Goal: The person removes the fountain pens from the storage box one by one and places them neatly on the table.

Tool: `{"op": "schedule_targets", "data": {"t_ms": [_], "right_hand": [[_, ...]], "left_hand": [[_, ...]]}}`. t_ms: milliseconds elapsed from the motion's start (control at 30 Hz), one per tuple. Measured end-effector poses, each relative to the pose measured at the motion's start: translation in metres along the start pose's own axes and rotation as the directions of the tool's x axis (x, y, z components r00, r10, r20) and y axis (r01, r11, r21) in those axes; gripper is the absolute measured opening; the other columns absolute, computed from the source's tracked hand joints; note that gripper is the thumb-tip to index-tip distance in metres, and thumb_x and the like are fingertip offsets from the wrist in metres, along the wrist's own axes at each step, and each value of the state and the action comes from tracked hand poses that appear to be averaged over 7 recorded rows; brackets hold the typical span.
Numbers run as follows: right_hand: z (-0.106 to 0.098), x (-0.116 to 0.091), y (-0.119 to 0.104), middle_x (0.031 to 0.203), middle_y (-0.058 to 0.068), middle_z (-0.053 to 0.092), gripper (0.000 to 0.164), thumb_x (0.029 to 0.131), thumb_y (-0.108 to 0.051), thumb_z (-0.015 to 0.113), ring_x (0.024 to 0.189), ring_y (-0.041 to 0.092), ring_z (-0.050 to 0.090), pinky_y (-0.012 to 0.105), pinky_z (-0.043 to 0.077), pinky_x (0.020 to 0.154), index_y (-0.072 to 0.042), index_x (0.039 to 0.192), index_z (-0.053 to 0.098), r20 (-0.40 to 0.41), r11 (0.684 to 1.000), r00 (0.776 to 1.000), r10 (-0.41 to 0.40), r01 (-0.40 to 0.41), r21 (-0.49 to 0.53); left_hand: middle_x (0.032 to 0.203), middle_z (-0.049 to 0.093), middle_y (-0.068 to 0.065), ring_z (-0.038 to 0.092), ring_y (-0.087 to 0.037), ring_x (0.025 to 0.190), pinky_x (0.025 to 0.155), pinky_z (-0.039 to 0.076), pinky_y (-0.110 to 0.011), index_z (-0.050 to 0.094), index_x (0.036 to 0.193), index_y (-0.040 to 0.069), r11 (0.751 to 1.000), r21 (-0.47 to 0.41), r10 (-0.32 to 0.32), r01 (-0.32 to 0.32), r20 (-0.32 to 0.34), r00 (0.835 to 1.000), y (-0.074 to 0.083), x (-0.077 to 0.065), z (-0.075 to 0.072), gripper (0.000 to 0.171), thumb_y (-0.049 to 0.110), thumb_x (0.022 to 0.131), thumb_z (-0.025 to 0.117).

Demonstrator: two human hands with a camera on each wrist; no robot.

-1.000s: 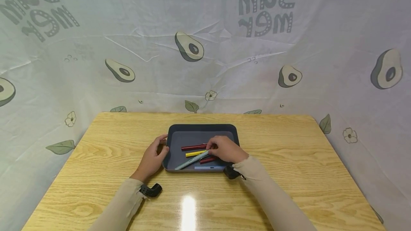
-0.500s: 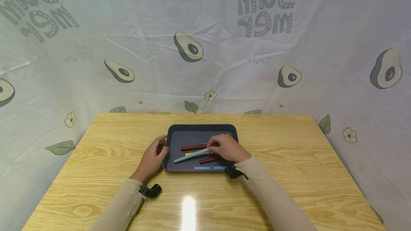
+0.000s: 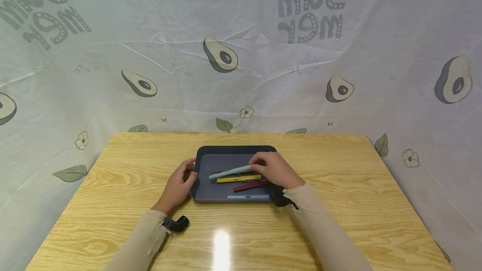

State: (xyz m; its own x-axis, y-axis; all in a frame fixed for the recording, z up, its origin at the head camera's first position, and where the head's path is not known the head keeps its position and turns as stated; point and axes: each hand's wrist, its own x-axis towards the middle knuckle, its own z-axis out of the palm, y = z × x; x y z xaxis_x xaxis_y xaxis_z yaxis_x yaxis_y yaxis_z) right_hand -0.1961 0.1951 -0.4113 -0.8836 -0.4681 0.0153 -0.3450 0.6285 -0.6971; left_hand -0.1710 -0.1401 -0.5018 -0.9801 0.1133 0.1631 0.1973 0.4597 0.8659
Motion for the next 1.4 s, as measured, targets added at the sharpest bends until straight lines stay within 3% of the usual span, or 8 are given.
{"op": "schedule_targets", "data": {"t_ms": [367,700,1000,1167,1300,1400], "right_hand": [[-0.018,-0.009,0.013,0.103,0.004,0.074,0.014,0.102,-0.019,0.068,0.092,0.03,0.068,0.037,0.054,0.076,-0.013,0.111,0.076,-0.104,0.998,0.992,0.066,-0.065,0.016],[-0.017,-0.019,0.024,0.104,0.0,0.072,0.013,0.101,-0.017,0.069,0.091,0.015,0.066,0.037,0.056,0.082,-0.014,0.111,0.076,-0.217,0.999,0.975,0.05,-0.052,-0.006],[-0.024,-0.032,0.036,0.103,0.005,0.072,0.019,0.102,-0.023,0.067,0.086,0.03,0.067,0.03,0.053,0.07,-0.012,0.115,0.075,-0.266,0.997,0.961,0.071,-0.061,0.048],[-0.028,-0.038,0.04,0.105,0.005,0.073,0.017,0.103,-0.022,0.066,0.094,0.035,0.07,0.028,0.056,0.077,-0.013,0.114,0.075,-0.298,0.997,0.952,0.074,-0.059,0.058],[-0.028,-0.04,0.041,0.105,0.004,0.073,0.018,0.103,-0.021,0.066,0.093,0.035,0.07,0.028,0.056,0.076,-0.012,0.115,0.075,-0.306,0.998,0.95,0.06,-0.047,0.051],[-0.029,-0.039,0.042,0.104,0.003,0.074,0.017,0.102,-0.021,0.067,0.09,0.027,0.071,0.028,0.056,0.075,-0.013,0.115,0.075,-0.327,0.999,0.944,0.041,-0.034,0.028]], "left_hand": [[0.132,0.063,-0.011,0.058,-0.03,0.126,0.109,0.042,-0.053,0.048,0.153,0.01,1.0,0.002,-0.001,0.001,-0.006,1.0,0.0,0.002,0.002,0.051,0.017,0.104,0.06],[0.132,0.063,-0.009,0.058,-0.028,0.127,0.11,0.043,-0.052,0.047,0.153,0.012,1.0,0.012,-0.009,0.009,0.008,1.0,-0.001,0.003,0.003,0.05,0.019,0.105,0.059],[0.132,0.063,-0.01,0.059,-0.029,0.126,0.107,0.044,-0.052,0.047,0.153,0.012,1.0,0.006,-0.002,0.002,0.005,1.0,-0.003,0.002,0.005,0.05,0.018,0.105,0.059],[0.132,0.063,-0.009,0.058,-0.028,0.127,0.109,0.043,-0.051,0.048,0.153,0.013,1.0,0.005,-0.013,0.013,0.008,1.0,-0.003,0.002,0.004,0.05,0.02,0.105,0.059],[0.131,0.063,-0.01,0.058,-0.029,0.127,0.109,0.043,-0.053,0.048,0.153,0.012,1.0,0.007,0.0,0.0,0.001,1.0,-0.002,0.001,0.004,0.05,0.018,0.105,0.06],[0.131,0.064,-0.01,0.059,-0.029,0.125,0.108,0.043,-0.054,0.048,0.153,0.013,1.0,0.004,0.004,-0.004,-0.005,1.0,-0.001,0.0,0.003,0.05,0.016,0.105,0.06]]}}
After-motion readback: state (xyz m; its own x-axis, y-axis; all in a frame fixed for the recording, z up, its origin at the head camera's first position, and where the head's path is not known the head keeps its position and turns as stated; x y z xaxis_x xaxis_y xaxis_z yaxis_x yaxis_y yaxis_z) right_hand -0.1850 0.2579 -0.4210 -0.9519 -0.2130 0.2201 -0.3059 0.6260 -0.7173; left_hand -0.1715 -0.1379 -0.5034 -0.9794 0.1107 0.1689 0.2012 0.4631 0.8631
